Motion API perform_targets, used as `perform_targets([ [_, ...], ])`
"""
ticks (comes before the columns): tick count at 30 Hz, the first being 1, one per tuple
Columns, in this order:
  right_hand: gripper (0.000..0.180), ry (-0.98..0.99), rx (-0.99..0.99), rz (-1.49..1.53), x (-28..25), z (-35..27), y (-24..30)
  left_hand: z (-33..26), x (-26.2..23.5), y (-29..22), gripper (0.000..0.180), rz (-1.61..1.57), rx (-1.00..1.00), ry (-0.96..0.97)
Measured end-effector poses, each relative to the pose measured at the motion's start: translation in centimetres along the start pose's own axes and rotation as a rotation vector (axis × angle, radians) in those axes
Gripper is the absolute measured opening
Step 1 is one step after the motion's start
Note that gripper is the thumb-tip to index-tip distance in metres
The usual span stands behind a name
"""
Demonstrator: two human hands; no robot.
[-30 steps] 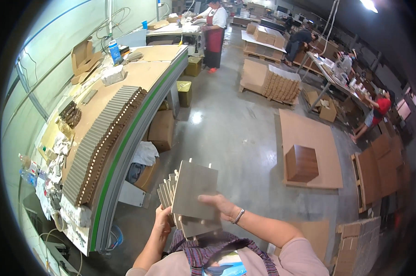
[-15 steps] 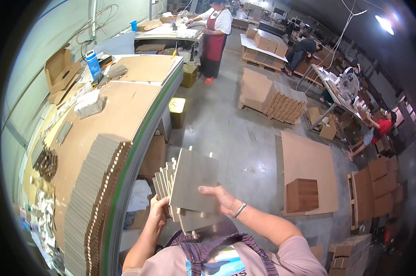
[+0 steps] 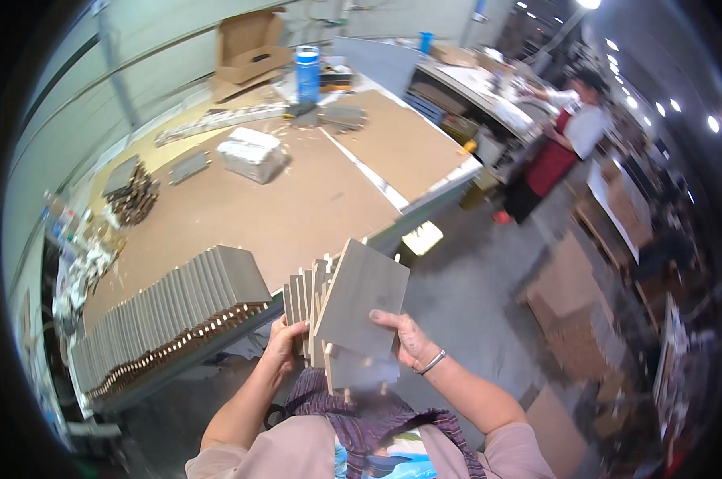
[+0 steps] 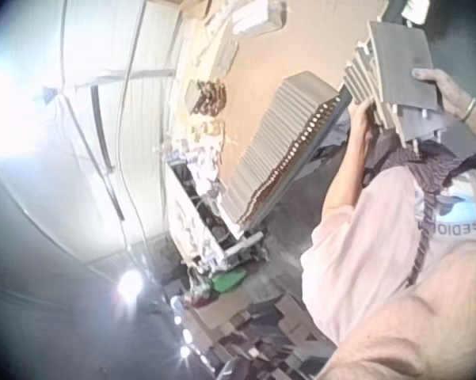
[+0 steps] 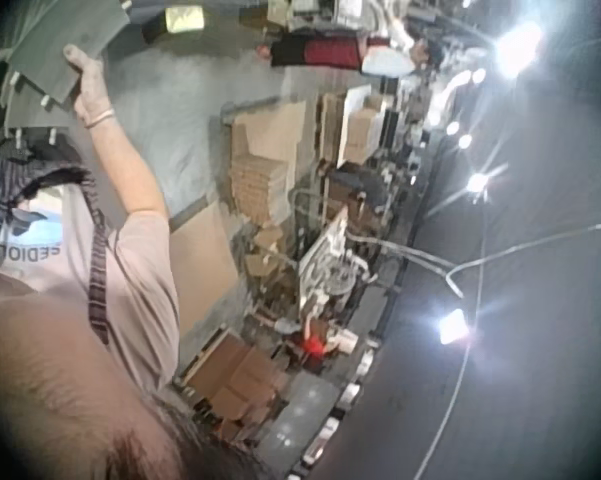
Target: The person collects wooden panels from a floor-level pallet and stacks them neatly on a workbench, then moves to a different location to gather a larger stack of similar panels.
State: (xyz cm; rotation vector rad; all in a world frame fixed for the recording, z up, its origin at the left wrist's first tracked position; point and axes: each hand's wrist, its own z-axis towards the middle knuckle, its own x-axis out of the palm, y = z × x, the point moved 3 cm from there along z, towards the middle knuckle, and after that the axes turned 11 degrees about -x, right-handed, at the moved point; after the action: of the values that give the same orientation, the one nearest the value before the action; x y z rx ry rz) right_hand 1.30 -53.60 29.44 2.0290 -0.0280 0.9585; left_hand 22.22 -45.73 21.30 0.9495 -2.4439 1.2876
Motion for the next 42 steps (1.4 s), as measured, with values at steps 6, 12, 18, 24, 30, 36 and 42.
perform_targets([
  [6,0.034,0.144,0.103,-0.037,-0.4,11.6,5.9,7.1,0.8,-5.1,0.036,-0.131,0.135,-0.152],
  [12,0.038,0.154,0.171,-0.072,-3.0,23.0,8.6,13.9,1.8,-9.8,0.034,-0.147,0.136,-0.221],
  [18,0.045,0.144,0.173,-0.151,-6.5,30.6,9.5,19.3,2.7,-11.2,0.035,-0.191,0.217,-0.251],
  [24,0.046,0.16,0.215,-0.211,-7.0,31.3,10.1,15.4,4.6,-15.2,0.058,0.73,-0.142,-0.77],
  [30,0.041,0.292,0.447,-0.213,-7.4,32.6,11.5,17.9,4.4,-11.9,0.09,0.7,0.046,-1.044],
  [36,0.041,0.409,0.546,-0.221,-5.1,33.3,12.7,19.2,3.3,-10.6,0.062,0.588,0.17,-1.301],
  [42,0.037,0.41,0.537,-0.295,-5.3,35.0,12.0,14.7,11.3,-13.3,0.071,0.21,0.528,-1.088],
])
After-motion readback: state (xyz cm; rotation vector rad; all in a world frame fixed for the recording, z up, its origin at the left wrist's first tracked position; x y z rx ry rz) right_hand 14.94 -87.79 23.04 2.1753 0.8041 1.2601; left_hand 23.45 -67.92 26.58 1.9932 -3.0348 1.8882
